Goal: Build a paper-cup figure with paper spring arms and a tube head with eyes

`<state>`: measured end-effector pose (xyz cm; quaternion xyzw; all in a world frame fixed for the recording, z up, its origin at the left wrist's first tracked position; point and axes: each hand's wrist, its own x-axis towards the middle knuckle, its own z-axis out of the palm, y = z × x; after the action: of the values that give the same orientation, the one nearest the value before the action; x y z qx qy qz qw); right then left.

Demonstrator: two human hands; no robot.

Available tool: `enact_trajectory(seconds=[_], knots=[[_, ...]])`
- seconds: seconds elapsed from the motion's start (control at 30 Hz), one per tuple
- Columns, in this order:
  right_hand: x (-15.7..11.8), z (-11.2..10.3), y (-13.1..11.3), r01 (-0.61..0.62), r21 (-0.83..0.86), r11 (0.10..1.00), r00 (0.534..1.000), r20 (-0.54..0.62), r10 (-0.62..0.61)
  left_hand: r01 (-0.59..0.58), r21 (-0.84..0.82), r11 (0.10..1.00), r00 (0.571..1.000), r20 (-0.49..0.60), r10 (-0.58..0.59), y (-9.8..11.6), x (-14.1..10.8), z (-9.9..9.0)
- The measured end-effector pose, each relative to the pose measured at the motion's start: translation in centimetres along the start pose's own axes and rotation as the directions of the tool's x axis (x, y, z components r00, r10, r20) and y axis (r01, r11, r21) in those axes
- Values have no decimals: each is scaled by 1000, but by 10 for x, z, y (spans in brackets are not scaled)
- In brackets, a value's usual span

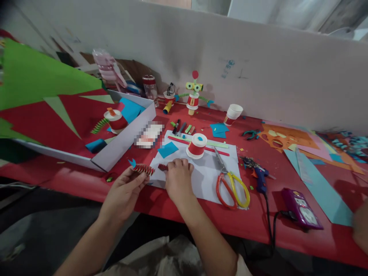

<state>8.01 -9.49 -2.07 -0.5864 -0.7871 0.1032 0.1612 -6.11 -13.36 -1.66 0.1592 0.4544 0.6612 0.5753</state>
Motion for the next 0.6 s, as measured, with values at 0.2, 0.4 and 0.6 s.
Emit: enact_trajectory(seconds=[0.2, 0.4, 0.6], knots=[[-27, -28, 36, -65, 158, 985, 989, -118, 85, 28, 20, 999, 998, 50, -29, -11, 4, 13], [-39, -44, 71, -76, 117, 990, 972, -210, 100, 118, -21, 993, 984, 135, -114, -36, 9, 42], [-33, -42, 83, -192, 173, 966, 964, -150, 219, 71, 89, 993, 978, 190, -87, -49, 15, 58]])
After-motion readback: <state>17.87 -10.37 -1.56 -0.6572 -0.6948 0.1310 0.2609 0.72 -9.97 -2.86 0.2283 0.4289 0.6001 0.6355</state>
